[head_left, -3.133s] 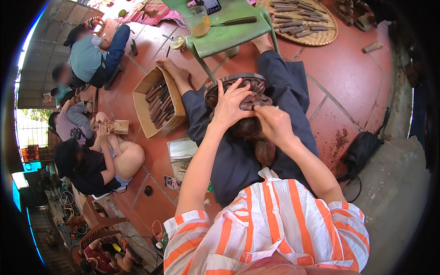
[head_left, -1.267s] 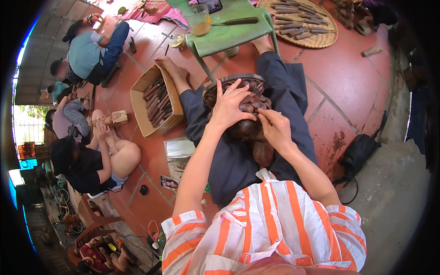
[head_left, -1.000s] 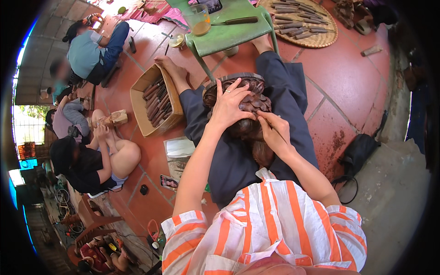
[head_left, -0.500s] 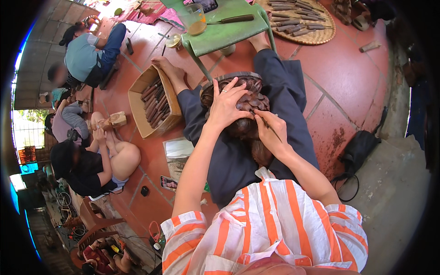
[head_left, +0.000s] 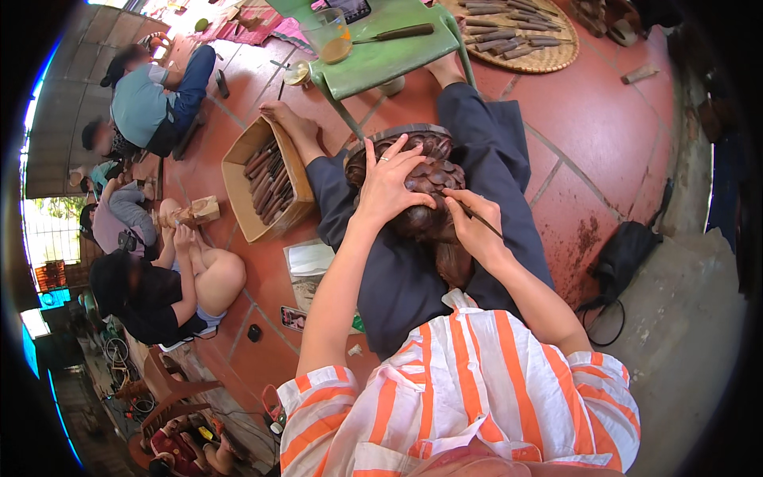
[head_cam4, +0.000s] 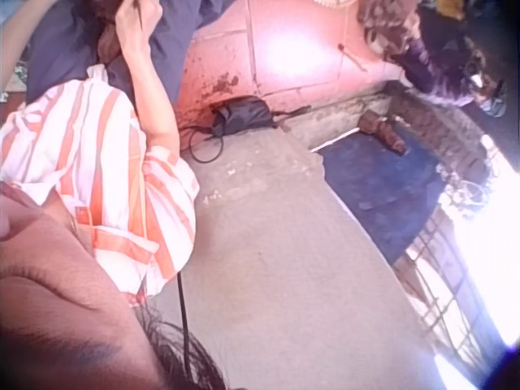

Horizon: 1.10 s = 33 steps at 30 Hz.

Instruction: The person sits on the floor and uses a small knife to carve a dark, textured wooden object resting in their lap. They hold the object steady with one hand while carefully shaping its surface with the tool in the other hand.

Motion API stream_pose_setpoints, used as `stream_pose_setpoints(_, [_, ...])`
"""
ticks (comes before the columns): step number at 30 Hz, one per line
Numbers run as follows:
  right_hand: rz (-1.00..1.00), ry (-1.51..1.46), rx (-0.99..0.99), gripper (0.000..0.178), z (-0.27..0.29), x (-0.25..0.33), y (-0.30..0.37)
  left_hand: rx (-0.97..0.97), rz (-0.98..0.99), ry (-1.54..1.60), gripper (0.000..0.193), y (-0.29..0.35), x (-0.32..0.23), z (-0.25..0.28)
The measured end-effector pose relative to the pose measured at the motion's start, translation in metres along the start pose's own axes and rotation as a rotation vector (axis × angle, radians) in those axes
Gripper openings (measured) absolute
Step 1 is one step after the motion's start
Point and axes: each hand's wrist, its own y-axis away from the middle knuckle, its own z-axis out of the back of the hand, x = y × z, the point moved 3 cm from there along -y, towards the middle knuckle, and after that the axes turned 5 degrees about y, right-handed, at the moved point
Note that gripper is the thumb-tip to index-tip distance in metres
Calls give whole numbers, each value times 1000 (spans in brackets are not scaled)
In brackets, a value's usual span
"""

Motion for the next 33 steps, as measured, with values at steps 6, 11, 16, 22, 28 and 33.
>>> stream_pose_setpoints(6, [185,129,-48,12,-7,9,1,-13,-14,-5,68,0,2,-2])
stream_pose_setpoints(11, [196,98,-8,11,-9,11,2,-21,-13,-14,67,1,4,-4])
stream_pose_setpoints(16, [22,-11,61,10,-1,10,1,-4,-4,4,67,-1,1,0])
stream_pose_setpoints(22, [134,94,-32,11,-2,4,-5,-26,-4,9,66,-1,-1,1])
stream_pose_setpoints(28, [259,194,6,12,-9,16,1,-23,-18,-8,67,1,4,-3])
stream_pose_setpoints(33, [156,103,44,11,-9,14,2,-15,-18,-4,70,0,2,-1])
